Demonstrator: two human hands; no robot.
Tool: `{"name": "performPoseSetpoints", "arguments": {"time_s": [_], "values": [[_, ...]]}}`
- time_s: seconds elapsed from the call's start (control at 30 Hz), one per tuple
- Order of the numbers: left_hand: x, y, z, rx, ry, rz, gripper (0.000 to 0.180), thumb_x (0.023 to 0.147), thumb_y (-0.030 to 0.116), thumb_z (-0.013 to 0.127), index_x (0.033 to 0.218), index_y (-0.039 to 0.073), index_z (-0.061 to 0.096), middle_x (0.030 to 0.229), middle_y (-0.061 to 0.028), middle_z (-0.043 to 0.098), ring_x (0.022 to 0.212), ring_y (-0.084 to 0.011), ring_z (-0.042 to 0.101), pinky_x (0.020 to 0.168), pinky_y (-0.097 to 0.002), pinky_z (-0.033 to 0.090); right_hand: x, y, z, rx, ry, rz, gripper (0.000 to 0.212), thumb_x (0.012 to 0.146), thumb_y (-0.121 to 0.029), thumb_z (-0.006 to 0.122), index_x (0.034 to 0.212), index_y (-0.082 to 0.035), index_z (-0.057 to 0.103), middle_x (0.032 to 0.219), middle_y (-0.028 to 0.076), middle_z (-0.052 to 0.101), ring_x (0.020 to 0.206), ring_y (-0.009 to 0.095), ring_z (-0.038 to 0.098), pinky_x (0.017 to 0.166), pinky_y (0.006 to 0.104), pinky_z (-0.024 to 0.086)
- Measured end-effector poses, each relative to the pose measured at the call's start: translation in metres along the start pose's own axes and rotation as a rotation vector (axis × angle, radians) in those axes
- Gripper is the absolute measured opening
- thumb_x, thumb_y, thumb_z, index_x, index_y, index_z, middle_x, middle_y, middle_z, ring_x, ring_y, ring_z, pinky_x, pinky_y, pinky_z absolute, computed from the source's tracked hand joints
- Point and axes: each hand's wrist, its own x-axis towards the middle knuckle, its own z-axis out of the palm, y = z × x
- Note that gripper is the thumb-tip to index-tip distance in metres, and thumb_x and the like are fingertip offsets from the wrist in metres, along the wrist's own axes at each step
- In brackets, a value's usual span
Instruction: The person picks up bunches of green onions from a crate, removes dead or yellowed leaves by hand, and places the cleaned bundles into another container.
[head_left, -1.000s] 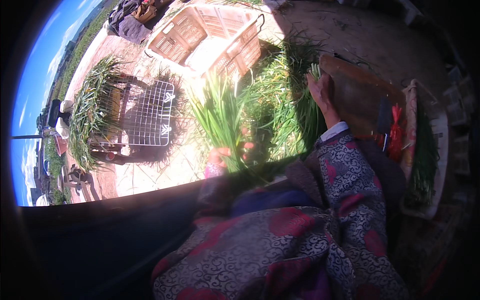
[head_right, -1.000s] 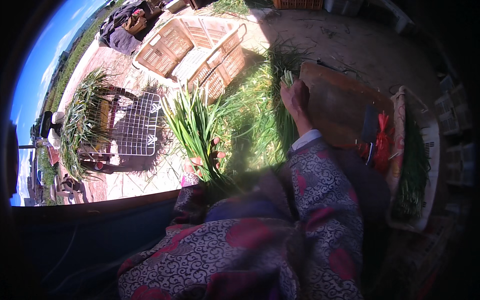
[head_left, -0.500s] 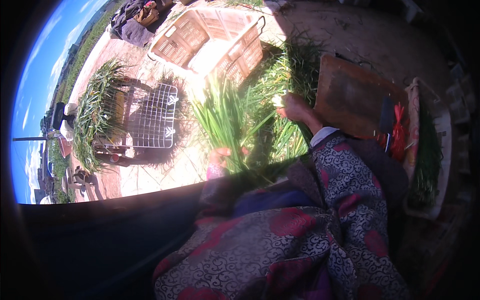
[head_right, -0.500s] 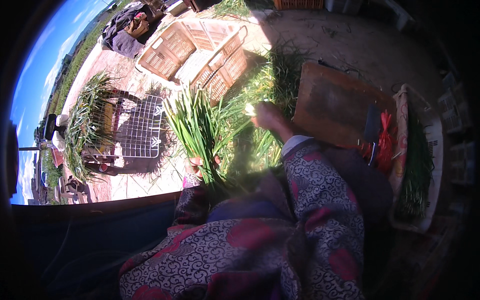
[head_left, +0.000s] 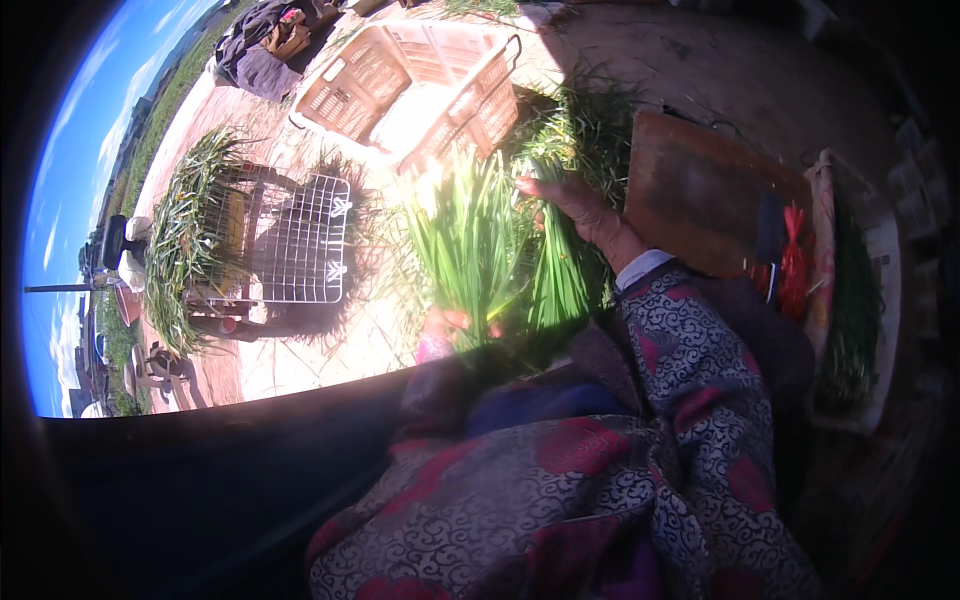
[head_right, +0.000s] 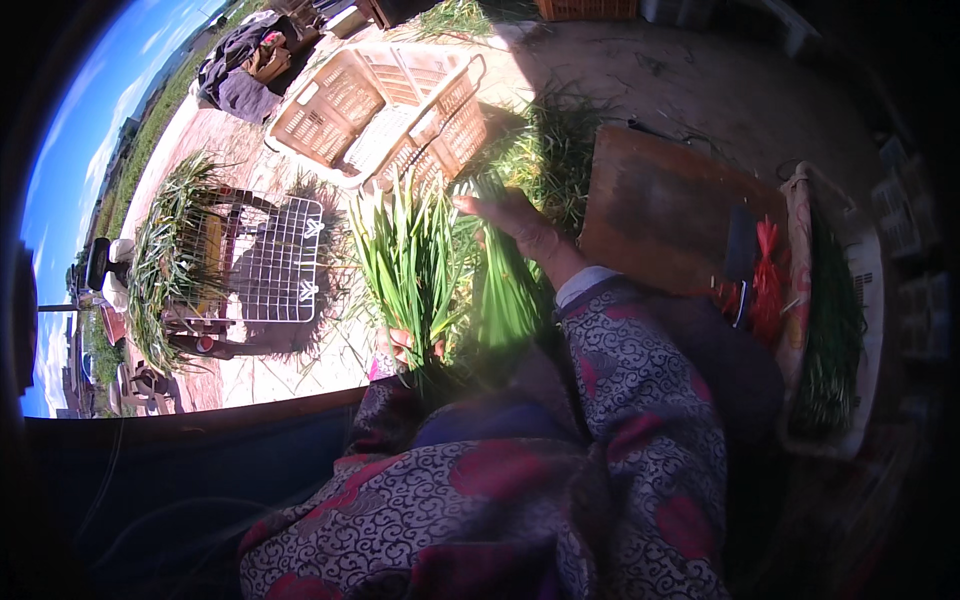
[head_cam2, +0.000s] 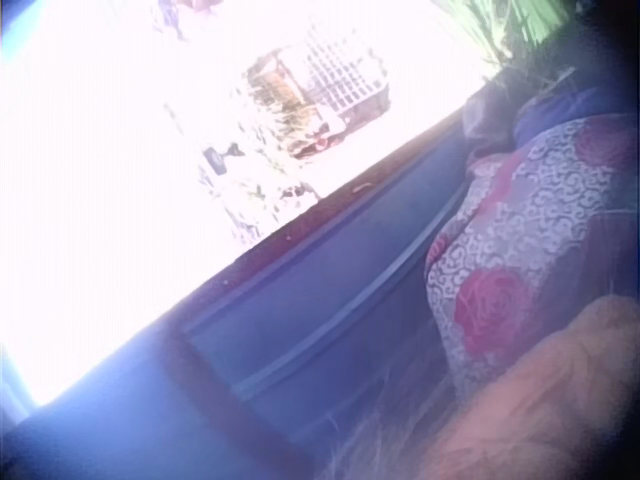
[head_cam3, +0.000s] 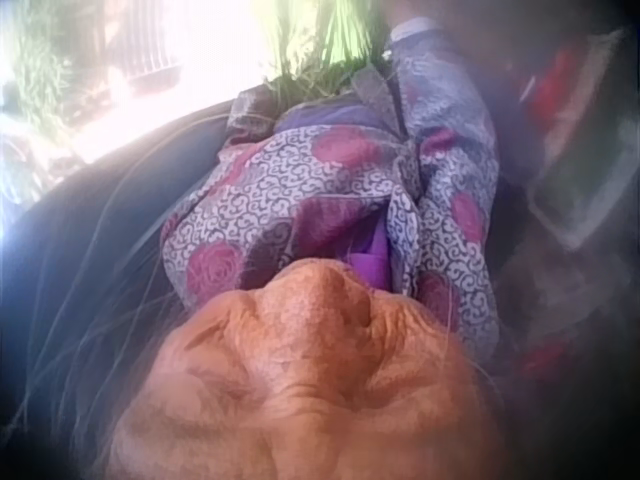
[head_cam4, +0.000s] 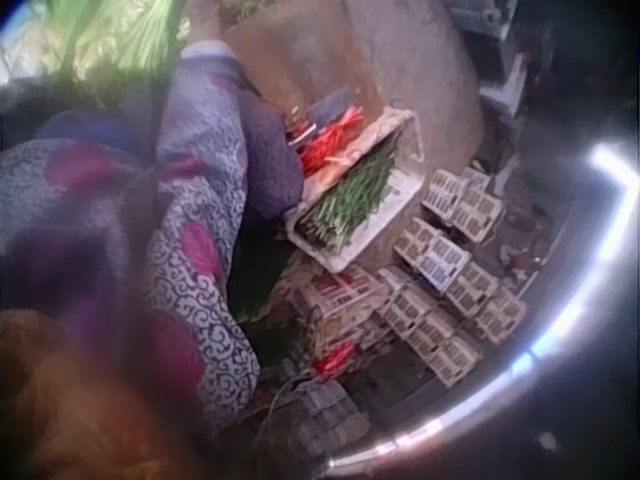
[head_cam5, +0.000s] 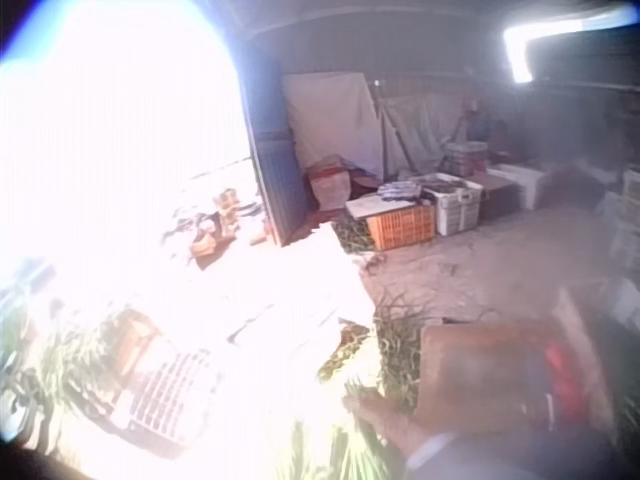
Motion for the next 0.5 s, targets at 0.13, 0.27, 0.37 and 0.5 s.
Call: {"name": "performPoseSetpoints", "arguments": {"time_s": [0.13, 0.27, 0.37, 0.5], "values": [[0.002, 0.005, 0.011, 0.005, 0.035, -0.004, 0.057, 0.076, 0.019, 0.054, 0.121, -0.015, 0.051, 0.102, -0.0294, 0.065, 0.083, -0.0344, 0.066, 0.075, -0.0393, 0.056, -0.002, 0.001, 0.005, 0.012, -0.084, -0.006, 0.030, 0.082, -0.027, 0.075, 0.099, -0.003, 0.068, 0.088, 0.008, 0.069, 0.070, 0.012, 0.062, 0.057, 0.0255, 0.051], [0.004, 0.001, 0.009, -0.012, 0.045, -0.002, 0.059, 0.075, 0.021, 0.055, 0.122, -0.014, 0.051, 0.102, -0.0295, 0.065, 0.082, -0.0346, 0.066, 0.074, -0.0398, 0.056, -0.013, -0.006, 0.011, -0.097, -0.062, -0.030, 0.029, 0.083, -0.026, 0.074, 0.098, -0.003, 0.067, 0.087, 0.008, 0.070, 0.069, 0.012, 0.062, 0.058, 0.0260, 0.050], [-0.002, 0.001, 0.009, -0.017, 0.065, 0.009, 0.061, 0.074, 0.023, 0.056, 0.123, -0.014, 0.051, 0.101, -0.0295, 0.065, 0.081, -0.0348, 0.066, 0.074, -0.0402, 0.056, 0.000, 0.014, -0.010, -0.170, -0.073, -0.123, 0.028, 0.083, -0.025, 0.074, 0.098, -0.004, 0.066, 0.085, 0.008, 0.069, 0.066, 0.013, 0.060, 0.057, 0.0265, 0.050], [0.011, 0.003, 0.022, -0.017, 0.091, 0.005, 0.063, 0.073, 0.025, 0.056, 0.123, -0.014, 0.050, 0.101, -0.0296, 0.065, 0.080, -0.0350, 0.066, 0.073, -0.0408, 0.056, 0.027, 0.050, -0.138, -0.406, 0.276, -0.532, 0.026, 0.083, -0.031, 0.069, 0.088, -0.005, 0.068, 0.075, 0.013, 0.067, 0.067, 0.027, 0.066, 0.063, 0.0380, 0.050]]}}
